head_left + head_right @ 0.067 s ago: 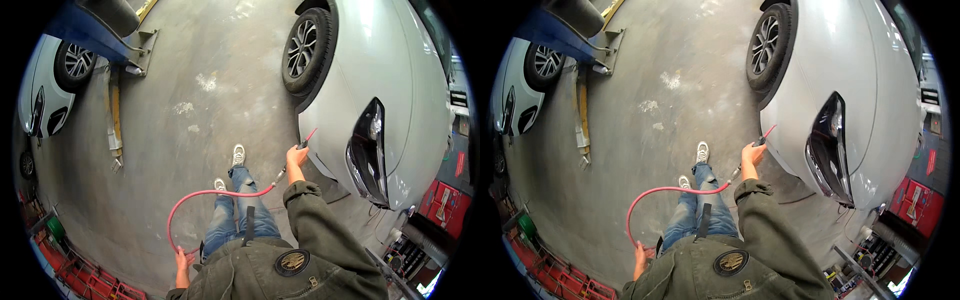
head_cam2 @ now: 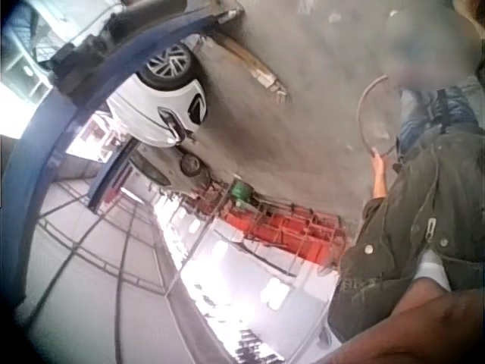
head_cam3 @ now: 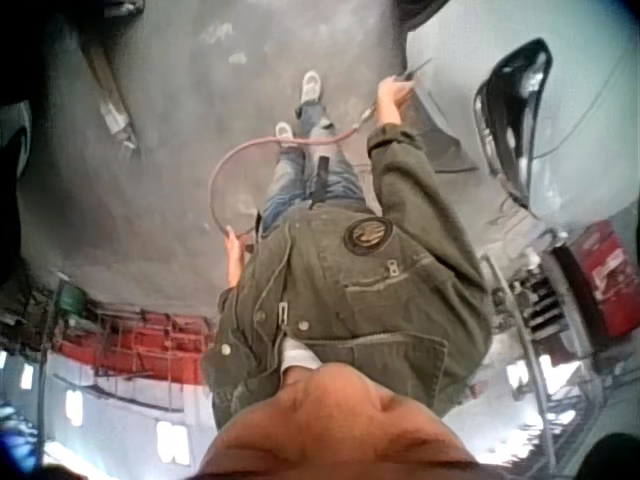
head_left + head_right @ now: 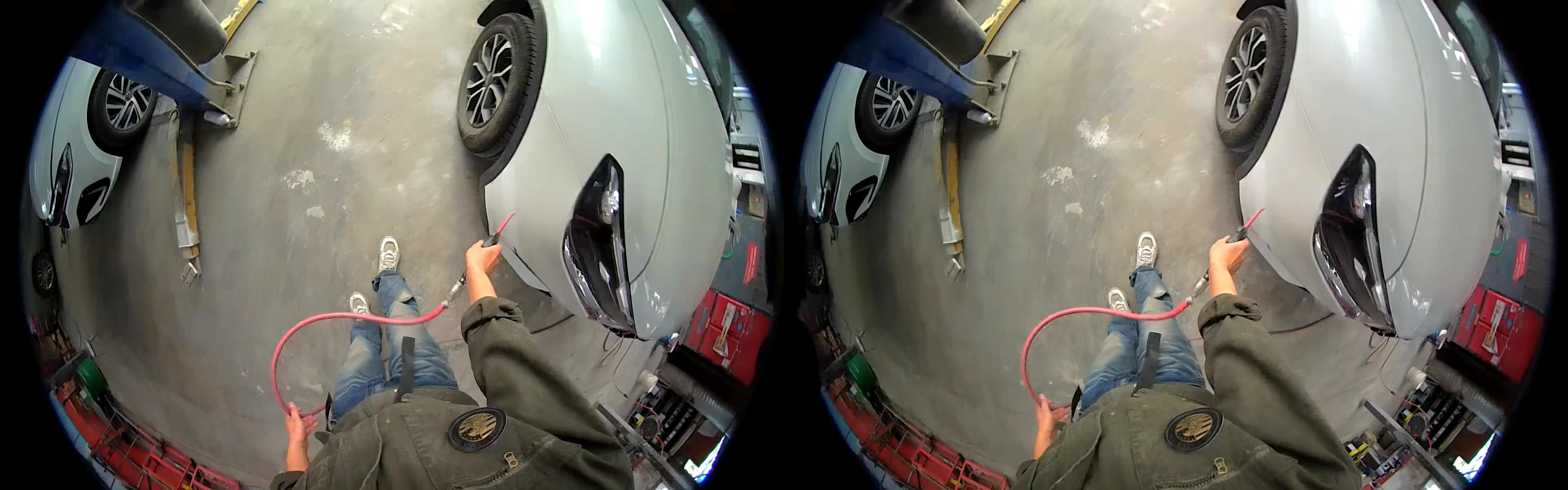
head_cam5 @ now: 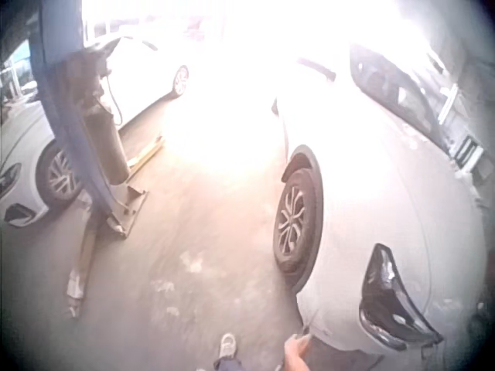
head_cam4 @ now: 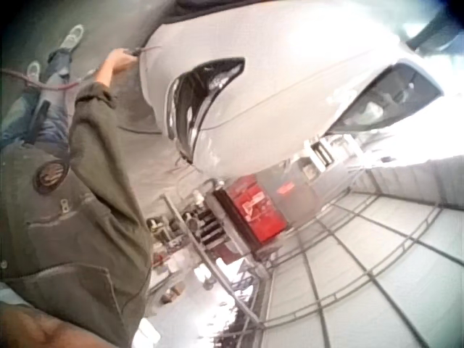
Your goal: The person retrieves a yellow sanding block and a black car part, then sits on the floor to sand the part over a bucket. The person repeatedly rubs the sanding block against the black part, occasionally rinsing the block in the bucket.
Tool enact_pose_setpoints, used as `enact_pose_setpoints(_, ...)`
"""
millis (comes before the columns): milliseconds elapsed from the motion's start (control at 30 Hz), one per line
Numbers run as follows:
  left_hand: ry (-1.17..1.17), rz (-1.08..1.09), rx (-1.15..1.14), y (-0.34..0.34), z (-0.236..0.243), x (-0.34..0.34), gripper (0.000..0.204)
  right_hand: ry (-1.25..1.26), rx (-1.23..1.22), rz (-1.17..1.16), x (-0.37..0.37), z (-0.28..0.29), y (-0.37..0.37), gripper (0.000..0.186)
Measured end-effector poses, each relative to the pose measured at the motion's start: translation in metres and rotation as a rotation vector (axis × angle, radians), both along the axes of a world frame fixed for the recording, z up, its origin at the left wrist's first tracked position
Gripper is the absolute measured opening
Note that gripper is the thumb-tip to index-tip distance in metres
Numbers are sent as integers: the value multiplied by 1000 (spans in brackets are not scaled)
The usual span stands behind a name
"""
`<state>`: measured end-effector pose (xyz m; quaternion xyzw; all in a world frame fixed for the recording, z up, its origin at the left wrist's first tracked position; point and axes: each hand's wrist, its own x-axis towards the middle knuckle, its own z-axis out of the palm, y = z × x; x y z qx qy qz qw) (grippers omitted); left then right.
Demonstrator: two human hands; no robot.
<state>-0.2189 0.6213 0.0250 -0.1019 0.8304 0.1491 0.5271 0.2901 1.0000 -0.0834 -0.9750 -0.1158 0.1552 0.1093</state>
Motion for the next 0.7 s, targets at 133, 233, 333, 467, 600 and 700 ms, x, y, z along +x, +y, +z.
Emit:
enact_pose_setpoints(133,1,-21,58,-28,-14,-31,70,53,-50,15,4,7,-45,41)
enact_pose_setpoints(233,-13,-100,73,-44,-26,-50,69,34,-50,7,10,13,-77,40)
enact_pose_setpoints(333,-13,-118,92,-58,-26,-59,68,64,-1,-55,14,17,-105,39)
enact_pose_setpoints(467,-50,-217,117,-81,-29,-73,67,104,-34,-22,11,32,-131,39)
enact_pose_setpoints(600,-51,-192,167,-97,-44,-85,68,84,-16,-2,2,38,-159,38)
enact_pose_setpoints(700,-60,-144,192,-118,-62,-99,68,107,6,-6,-18,52,-170,38)
